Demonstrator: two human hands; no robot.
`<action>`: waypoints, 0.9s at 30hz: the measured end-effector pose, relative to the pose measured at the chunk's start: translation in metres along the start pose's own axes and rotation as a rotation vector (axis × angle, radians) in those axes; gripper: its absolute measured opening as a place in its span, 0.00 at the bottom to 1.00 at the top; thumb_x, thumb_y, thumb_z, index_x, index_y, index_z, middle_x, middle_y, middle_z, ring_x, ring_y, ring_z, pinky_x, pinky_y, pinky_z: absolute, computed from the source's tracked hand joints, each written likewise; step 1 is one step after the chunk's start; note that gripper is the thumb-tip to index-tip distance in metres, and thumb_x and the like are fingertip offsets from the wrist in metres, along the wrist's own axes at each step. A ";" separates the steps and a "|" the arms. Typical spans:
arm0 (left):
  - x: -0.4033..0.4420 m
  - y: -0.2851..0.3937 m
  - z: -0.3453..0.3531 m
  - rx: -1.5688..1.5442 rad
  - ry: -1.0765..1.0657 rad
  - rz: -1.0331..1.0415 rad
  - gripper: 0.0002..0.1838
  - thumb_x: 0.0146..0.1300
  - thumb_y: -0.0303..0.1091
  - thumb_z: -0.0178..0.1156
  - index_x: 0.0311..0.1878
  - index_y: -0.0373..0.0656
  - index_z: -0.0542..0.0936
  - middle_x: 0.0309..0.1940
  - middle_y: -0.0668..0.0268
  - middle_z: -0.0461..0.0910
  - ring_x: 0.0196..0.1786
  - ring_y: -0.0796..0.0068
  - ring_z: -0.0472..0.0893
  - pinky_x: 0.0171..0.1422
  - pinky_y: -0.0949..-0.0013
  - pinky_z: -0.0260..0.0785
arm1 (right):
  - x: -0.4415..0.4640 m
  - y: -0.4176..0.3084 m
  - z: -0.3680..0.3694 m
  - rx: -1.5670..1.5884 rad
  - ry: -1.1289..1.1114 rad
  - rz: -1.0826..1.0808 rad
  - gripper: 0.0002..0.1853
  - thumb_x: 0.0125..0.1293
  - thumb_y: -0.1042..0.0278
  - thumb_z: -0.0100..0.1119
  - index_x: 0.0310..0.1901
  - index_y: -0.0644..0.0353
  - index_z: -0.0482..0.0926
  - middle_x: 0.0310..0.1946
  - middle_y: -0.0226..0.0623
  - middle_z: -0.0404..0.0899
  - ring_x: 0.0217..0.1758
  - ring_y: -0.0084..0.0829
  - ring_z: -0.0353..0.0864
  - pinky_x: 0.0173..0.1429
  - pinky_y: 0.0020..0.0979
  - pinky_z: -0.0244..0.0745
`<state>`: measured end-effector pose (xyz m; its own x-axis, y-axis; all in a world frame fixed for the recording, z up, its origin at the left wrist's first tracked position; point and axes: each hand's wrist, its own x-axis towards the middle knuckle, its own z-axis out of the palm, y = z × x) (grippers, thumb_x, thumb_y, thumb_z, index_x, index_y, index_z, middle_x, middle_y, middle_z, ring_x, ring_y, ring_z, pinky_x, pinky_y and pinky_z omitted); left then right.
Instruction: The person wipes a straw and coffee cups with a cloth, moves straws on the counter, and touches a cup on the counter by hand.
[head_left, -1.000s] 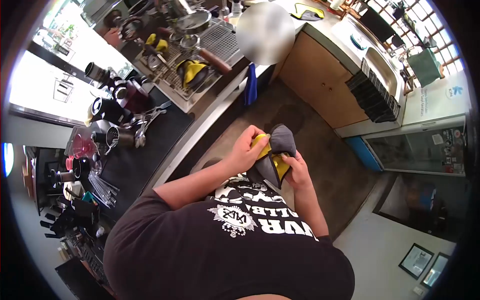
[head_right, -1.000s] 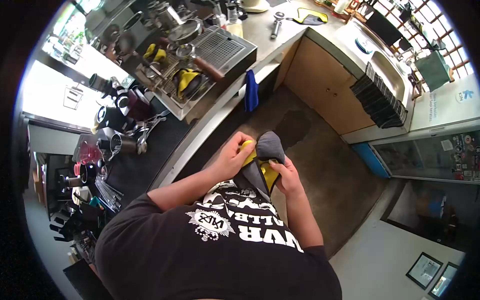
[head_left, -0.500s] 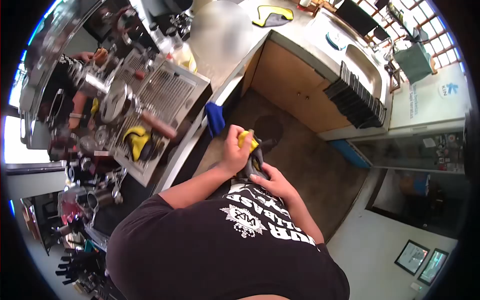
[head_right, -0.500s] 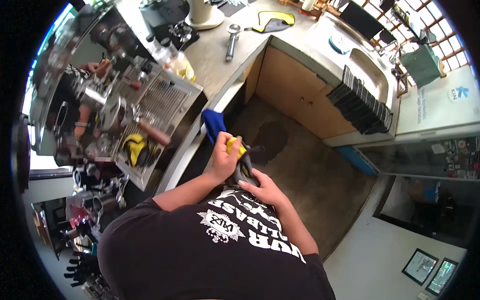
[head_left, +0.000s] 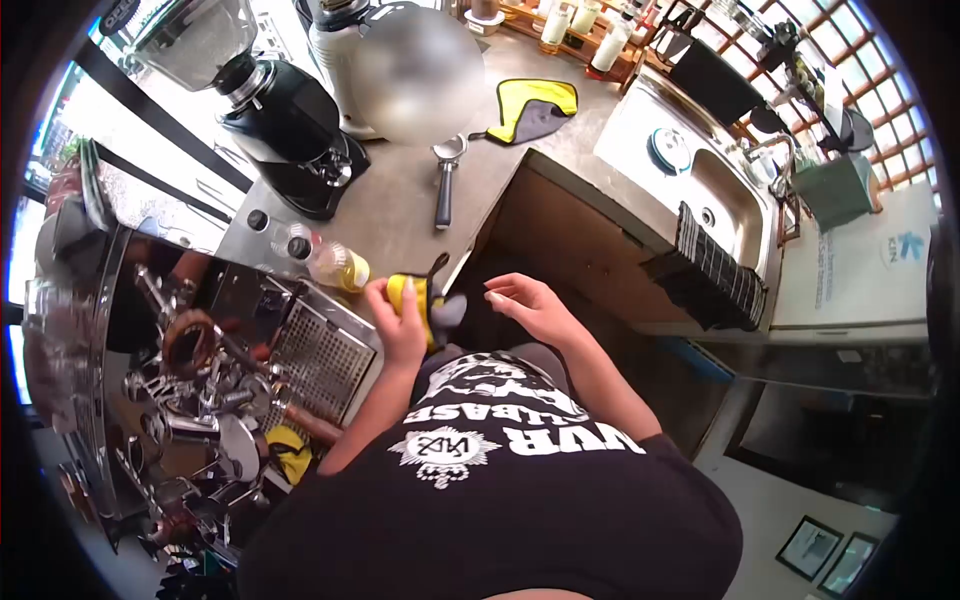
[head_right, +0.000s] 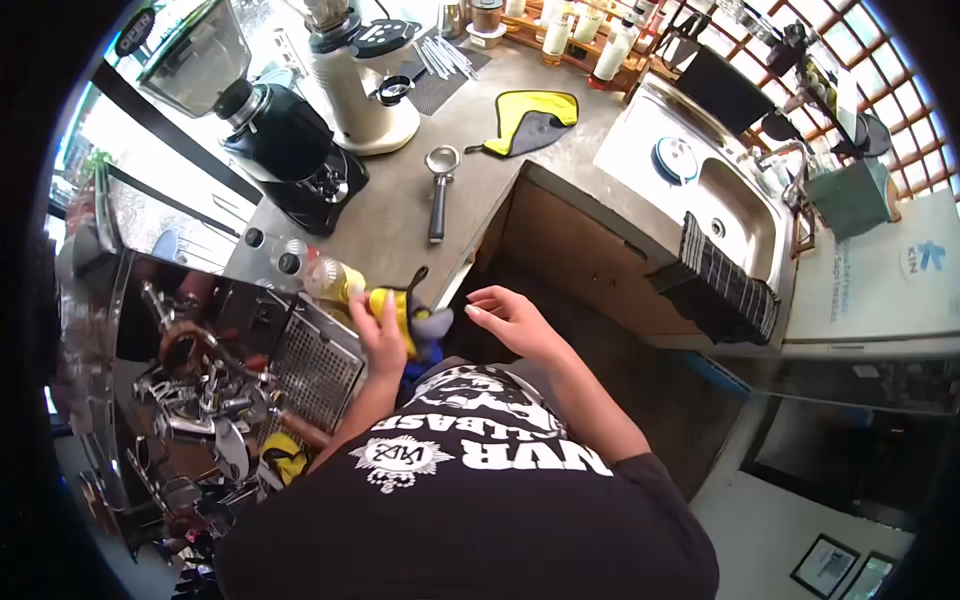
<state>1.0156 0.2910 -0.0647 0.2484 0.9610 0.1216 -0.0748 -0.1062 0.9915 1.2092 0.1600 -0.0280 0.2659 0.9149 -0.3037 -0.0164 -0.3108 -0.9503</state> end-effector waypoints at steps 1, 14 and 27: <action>0.004 -0.002 -0.005 -0.004 0.004 -0.057 0.12 0.75 0.34 0.59 0.51 0.41 0.67 0.42 0.68 0.71 0.44 0.80 0.71 0.52 0.73 0.67 | 0.015 -0.002 -0.004 0.020 -0.041 0.025 0.21 0.75 0.57 0.62 0.60 0.64 0.78 0.49 0.35 0.84 0.50 0.25 0.82 0.57 0.31 0.78; 0.002 -0.004 0.000 0.349 0.314 -0.117 0.11 0.70 0.30 0.63 0.46 0.40 0.70 0.37 0.69 0.70 0.39 0.81 0.71 0.43 0.74 0.67 | 0.317 -0.021 -0.124 -0.215 0.176 -0.234 0.18 0.71 0.56 0.67 0.48 0.66 0.83 0.34 0.33 0.86 0.38 0.23 0.85 0.44 0.27 0.79; 0.013 -0.029 0.032 0.592 0.731 -0.109 0.10 0.70 0.25 0.61 0.43 0.40 0.67 0.34 0.69 0.70 0.36 0.81 0.72 0.42 0.73 0.70 | 0.634 -0.026 -0.216 -0.919 0.523 -0.533 0.38 0.59 0.43 0.72 0.60 0.67 0.74 0.62 0.59 0.71 0.69 0.57 0.68 0.72 0.49 0.66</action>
<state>1.0513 0.2982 -0.0903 -0.4567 0.8738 0.1671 0.4653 0.0745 0.8820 1.5861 0.6925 -0.1816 0.3951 0.8346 0.3838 0.8581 -0.1861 -0.4786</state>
